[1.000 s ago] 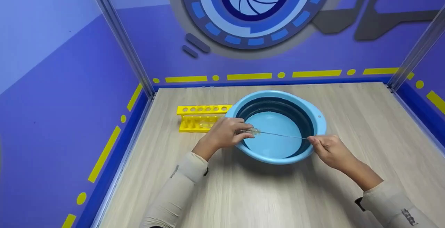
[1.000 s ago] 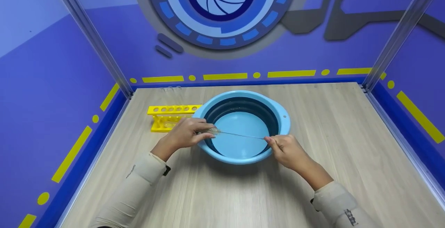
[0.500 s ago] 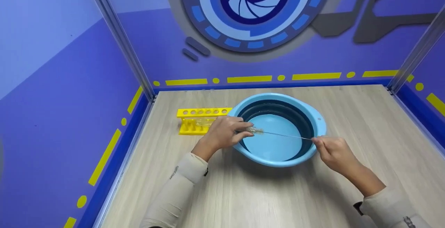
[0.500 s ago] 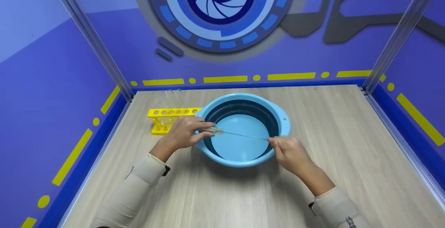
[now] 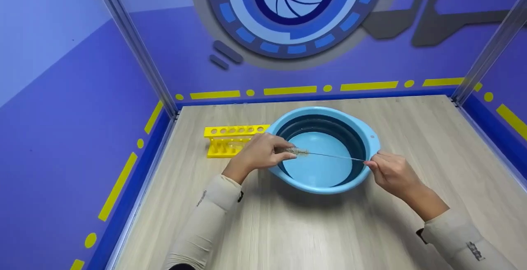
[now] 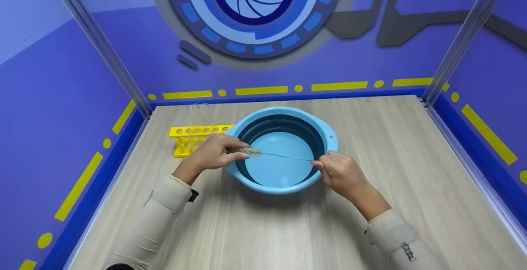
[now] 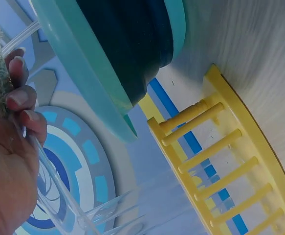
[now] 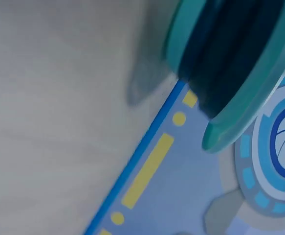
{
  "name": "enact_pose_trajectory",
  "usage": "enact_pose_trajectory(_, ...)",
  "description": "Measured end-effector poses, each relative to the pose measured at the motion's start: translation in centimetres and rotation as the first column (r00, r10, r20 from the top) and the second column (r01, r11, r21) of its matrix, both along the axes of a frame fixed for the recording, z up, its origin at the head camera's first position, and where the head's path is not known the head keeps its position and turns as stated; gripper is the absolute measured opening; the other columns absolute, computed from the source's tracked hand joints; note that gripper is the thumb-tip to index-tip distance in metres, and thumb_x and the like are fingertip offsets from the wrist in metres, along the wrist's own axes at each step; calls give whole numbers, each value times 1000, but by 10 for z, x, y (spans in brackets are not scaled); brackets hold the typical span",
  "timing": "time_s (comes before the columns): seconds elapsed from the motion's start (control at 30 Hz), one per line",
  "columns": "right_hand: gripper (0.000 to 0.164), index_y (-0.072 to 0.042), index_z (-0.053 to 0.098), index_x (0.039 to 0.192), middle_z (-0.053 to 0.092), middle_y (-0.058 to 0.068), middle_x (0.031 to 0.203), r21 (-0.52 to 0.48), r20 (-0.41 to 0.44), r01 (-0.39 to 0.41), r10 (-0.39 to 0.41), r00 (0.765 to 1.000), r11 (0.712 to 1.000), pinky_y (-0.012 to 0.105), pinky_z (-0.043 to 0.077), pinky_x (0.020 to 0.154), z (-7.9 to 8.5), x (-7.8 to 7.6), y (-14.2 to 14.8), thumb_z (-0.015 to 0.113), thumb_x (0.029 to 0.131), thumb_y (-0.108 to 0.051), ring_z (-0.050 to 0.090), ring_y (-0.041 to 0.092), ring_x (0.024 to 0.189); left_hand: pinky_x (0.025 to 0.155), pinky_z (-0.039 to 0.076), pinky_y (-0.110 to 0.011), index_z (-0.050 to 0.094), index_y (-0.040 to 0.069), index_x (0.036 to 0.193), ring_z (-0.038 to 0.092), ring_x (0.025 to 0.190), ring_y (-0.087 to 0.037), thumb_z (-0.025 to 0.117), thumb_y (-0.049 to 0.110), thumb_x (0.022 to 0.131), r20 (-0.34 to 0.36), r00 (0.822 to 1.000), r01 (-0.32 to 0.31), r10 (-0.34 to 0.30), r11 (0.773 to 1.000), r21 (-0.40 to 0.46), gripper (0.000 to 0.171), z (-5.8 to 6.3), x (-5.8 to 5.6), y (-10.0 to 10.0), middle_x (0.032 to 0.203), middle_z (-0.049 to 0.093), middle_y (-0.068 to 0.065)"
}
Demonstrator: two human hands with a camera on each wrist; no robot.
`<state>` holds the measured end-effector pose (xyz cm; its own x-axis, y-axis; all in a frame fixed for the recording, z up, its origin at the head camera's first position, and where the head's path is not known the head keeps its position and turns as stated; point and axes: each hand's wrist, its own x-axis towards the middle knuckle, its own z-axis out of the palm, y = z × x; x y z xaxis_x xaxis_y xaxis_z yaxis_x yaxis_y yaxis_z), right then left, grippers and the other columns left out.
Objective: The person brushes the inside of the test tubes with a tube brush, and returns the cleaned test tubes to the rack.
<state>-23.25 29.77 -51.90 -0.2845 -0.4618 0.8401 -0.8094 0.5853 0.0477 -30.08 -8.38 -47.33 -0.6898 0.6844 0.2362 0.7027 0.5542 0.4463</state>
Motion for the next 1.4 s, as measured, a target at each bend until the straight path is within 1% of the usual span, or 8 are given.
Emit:
enact_pose_trajectory(0.1, 53, -14, 48, 61, 40, -4, 55, -117, 227, -15, 42, 973, 993, 12, 28, 50, -4, 6, -4, 53, 113, -25, 34, -2, 56, 67, 46, -22, 80, 23, 128, 60, 72, -7, 71, 51, 101, -72, 997, 0, 1, 1000, 19, 39, -1, 0, -1, 102, 82, 5)
enact_pose_trajectory(0.17, 54, -15, 47, 57, 41, -6, 52, -194, 421, 6, 78, 904, 981, 13, 28, 48, -2, 12, -6, 56, 111, -12, 35, -4, 54, 62, 42, -22, 81, 23, 126, 56, 67, -8, 74, 48, 100, -124, 992, -7, 12, 999, 37, 36, -3, 0, 0, 94, 80, 4)
enact_pose_trajectory(0.3, 59, -10, 46, 53, 40, -10, 49, -258, 776, 152, 111, 620, 954, 20, 27, 44, 9, 25, -9, 52, 111, -8, 35, -2, 48, 58, 36, -19, 83, 24, 123, 54, 63, -9, 76, 45, 99, -251, 967, -32, 47, 997, 65, 32, -10, 2, 5, 84, 75, 4)
enact_pose_trajectory(0.43, 67, 4, 44, 59, 38, -6, 51, -281, 922, 248, 189, 339, 927, 23, 28, 46, 20, 28, -8, 44, 117, -30, 34, 4, 48, 56, 34, -18, 83, 25, 121, 56, 61, -12, 76, 45, 98, -407, 911, -46, 72, 996, 73, 31, -17, 4, 12, 77, 70, 2)
enact_pose_trajectory(0.63, 64, -9, 42, 61, 37, -8, 55, -278, 960, 318, 272, 63, 907, 22, 31, 50, 26, 27, -6, 43, 116, -40, 34, 5, 51, 59, 44, -23, 82, 30, 120, 58, 64, -14, 78, 47, 96, -567, 819, -87, 93, 996, 38, 30, -20, 7, 21, 80, 70, 4)
enact_pose_trajectory(0.77, 62, -16, 39, 59, 36, -11, 55, -293, 943, 330, 328, -57, 898, 22, 30, 51, 28, 26, -3, 41, 116, -41, 33, 4, 50, 60, 44, -24, 81, 33, 122, 57, 67, -13, 75, 49, 98, -578, 810, -112, 101, 994, 16, 29, -17, 11, 26, 80, 68, 7)
enact_pose_trajectory(0.93, 60, -17, 41, 61, 37, -12, 56, -275, 950, 329, 308, -50, 903, 21, 29, 52, 30, 26, 1, 43, 116, -41, 33, 3, 50, 58, 39, -22, 82, 34, 120, 55, 65, -13, 77, 48, 97, -550, 832, -93, 73, 996, -10, 29, -13, 11, 29, 78, 67, 7)
enact_pose_trajectory(1.4, 68, 15, 39, 71, 37, -8, 56, -312, 946, 270, 270, 181, 911, 24, 29, 50, 20, 29, 5, 40, 117, -35, 33, 5, 52, 55, 35, -17, 81, 25, 126, 58, 68, -7, 72, 46, 101, -210, 977, 36, -45, 998, -44, 34, -6, 6, 29, 98, 81, 6)
